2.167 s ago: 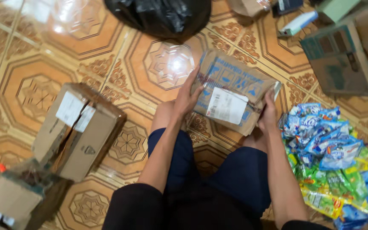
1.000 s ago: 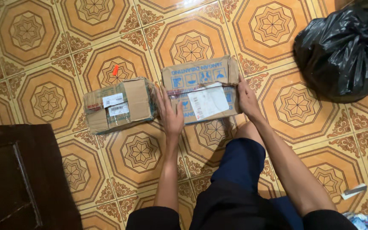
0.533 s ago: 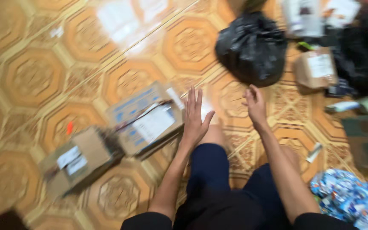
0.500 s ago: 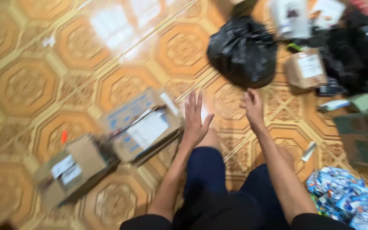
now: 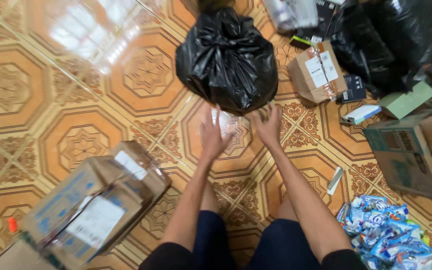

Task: The person opens a cardboard box and removes multiple small snack packets, placing them on the floor. Then the person opens a black plastic bag and removes several larger packets, placing them beside the snacks.

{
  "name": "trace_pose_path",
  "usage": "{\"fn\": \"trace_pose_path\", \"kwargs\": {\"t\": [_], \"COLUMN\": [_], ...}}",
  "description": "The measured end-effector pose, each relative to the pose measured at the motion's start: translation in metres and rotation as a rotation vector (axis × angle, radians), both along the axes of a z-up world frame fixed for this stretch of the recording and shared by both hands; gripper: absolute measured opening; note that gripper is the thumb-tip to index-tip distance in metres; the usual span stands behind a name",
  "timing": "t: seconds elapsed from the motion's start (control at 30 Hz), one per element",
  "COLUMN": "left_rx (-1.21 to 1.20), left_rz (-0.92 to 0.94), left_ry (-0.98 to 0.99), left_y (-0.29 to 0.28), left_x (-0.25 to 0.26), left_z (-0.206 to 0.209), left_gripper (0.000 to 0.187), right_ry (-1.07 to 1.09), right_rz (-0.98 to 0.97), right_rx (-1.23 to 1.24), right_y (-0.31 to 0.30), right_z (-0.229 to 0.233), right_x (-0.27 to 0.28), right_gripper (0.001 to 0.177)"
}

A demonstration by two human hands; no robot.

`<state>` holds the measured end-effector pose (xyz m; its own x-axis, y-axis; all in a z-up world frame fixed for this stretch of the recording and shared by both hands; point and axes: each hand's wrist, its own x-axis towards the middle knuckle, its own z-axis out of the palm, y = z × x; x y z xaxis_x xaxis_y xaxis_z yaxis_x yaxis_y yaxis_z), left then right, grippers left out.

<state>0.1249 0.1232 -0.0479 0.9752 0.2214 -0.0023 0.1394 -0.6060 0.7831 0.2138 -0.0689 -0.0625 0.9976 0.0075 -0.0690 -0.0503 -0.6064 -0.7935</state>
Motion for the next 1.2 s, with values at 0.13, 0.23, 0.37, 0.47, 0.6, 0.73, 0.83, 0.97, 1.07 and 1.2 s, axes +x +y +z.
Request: {"fn": "trace_pose_path", "kwargs": {"t": [0.13,0.23,0.37,0.47,0.6,0.73,0.83,0.97,1.07,1.2], "left_rx": [0.155,0.309,0.389,0.316,0.242,0.067,-0.016,-0.042,-0.094,-0.064], "left_rz": [0.024,-0.096,-0.176,-0.192,-0.135,-0.068,-0.002,-0.052,-0.067,-0.140], "left_ry": [-0.016,0.028,0.026,0.026,-0.081,-0.137,-0.047,-0.126,-0.036,-0.063], "left_y": [0.032,0.046,0.048,0.053,0.049,0.037,0.028,0.016,0.003,-0.025], "left_x": [0.079,0.122,0.141,0.142,0.139,0.138,0.128,0.101,0.071,0.021], "left_z": [0.000,0.005,0.009,0.003,-0.011,-0.020,-0.014,-0.001,0.004,0.002], "left_gripper": [0.136,0.130,0.077,0.048,0.027,0.018,0.013,0.016,0.018,0.014], "right_ry": [-0.292,-0.347,-0.397,-0.364,-0.369,-0.379,-0.356,-0.262,-0.371,-0.303], "right_rz": [0.246,0.402,0.425,0.303,0.242,0.307,0.370,0.380,0.389,0.376], "right_rx": [-0.231,-0.312,-0.315,-0.130,-0.069,-0.132,-0.165,-0.200,-0.186,-0.211], "right_y": [0.014,0.027,0.039,0.049,0.051,0.043,0.032,0.015,-0.006,-0.042], "right_z": [0.014,0.019,0.015,0.004,-0.002,-0.007,-0.006,-0.004,-0.004,-0.008], "right_x": [0.050,0.081,0.103,0.109,0.110,0.126,0.124,0.099,0.062,0.003], "right_gripper": [0.088,0.092,0.041,0.008,0.010,0.025,0.028,0.029,0.022,0.024]}}
